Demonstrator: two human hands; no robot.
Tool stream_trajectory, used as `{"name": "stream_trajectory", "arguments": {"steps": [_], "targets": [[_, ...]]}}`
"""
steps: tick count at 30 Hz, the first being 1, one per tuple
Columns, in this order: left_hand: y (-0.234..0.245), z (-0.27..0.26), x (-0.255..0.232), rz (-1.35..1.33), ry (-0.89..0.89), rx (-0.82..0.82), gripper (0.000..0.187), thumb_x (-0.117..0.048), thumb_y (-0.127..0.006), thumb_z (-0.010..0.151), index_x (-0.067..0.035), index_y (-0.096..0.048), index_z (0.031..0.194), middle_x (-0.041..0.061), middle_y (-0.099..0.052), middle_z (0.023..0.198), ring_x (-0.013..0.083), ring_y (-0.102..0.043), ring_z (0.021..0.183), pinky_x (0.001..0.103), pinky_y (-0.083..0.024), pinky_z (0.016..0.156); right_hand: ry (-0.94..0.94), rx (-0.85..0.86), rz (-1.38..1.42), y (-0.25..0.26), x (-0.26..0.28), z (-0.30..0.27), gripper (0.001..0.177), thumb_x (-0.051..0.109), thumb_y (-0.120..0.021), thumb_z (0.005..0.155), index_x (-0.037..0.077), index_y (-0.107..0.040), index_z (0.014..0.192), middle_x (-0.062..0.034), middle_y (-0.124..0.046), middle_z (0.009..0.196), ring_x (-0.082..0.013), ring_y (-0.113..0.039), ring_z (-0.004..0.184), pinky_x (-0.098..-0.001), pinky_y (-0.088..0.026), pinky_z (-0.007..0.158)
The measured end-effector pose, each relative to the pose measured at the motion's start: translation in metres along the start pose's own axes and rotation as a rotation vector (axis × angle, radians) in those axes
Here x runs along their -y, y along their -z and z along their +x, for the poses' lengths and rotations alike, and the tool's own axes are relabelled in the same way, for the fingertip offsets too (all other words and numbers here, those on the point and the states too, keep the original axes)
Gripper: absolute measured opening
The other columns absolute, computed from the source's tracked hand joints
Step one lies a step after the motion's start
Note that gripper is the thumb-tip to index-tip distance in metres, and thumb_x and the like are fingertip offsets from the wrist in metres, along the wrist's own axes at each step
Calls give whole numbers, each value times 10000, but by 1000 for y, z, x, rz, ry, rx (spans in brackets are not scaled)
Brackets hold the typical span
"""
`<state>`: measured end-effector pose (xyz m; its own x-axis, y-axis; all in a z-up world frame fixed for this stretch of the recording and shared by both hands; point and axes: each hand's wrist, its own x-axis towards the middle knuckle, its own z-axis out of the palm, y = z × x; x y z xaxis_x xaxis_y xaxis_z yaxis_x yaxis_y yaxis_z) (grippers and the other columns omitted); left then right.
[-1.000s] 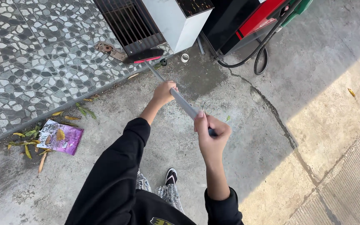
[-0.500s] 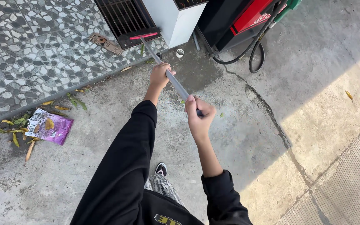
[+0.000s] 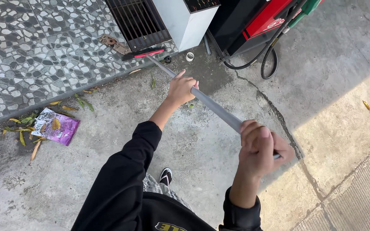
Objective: Sweeping leaves and a wrapper into a pile using a broom on a tiled and concrete surface.
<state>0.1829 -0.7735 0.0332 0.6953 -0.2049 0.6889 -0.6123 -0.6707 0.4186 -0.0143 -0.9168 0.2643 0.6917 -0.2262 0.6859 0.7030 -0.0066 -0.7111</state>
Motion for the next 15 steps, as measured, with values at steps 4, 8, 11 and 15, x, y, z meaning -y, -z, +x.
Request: {"name": "stream_trajectory", "arguments": {"steps": [4,8,11,15], "targets": [[-33,-23,81,-4,296,189,284,-282,-624,959,-125,-645,722,42,-675,720,294,-735,817,511,-411,1134,-81,64,-53,-52,-67,-19,528,-86,-534,964,76,-432,472,-64,-399,401,-207,-426,385,-333,-421,559],[-66,-68,111,-34,482,383,314,-331,-670,930,-159,-585,680,1,-658,761,291,-736,949,517,-492,1060,-197,69,-96,-65,-80,-27,559,-108,-543,973,82,-418,462,-52,-386,412,-201,-419,408,-308,-425,541],[-31,-64,56,-119,503,416,352,-287,-613,934,-179,-536,608,-18,-591,656,271,-693,738,493,-562,885,-177,-42,-46,-57,-39,-13,576,-120,-510,977,88,-374,458,-30,-317,401,-182,-341,382,-305,-358,500],[33,-38,-6,-76,369,393,370,-221,-615,907,-213,-516,551,-74,-551,568,177,-621,601,354,-551,693,-100,-77,6,-9,-1,6,560,-125,-501,968,90,-344,475,-52,-270,391,-193,-302,357,-328,-345,483]]}}
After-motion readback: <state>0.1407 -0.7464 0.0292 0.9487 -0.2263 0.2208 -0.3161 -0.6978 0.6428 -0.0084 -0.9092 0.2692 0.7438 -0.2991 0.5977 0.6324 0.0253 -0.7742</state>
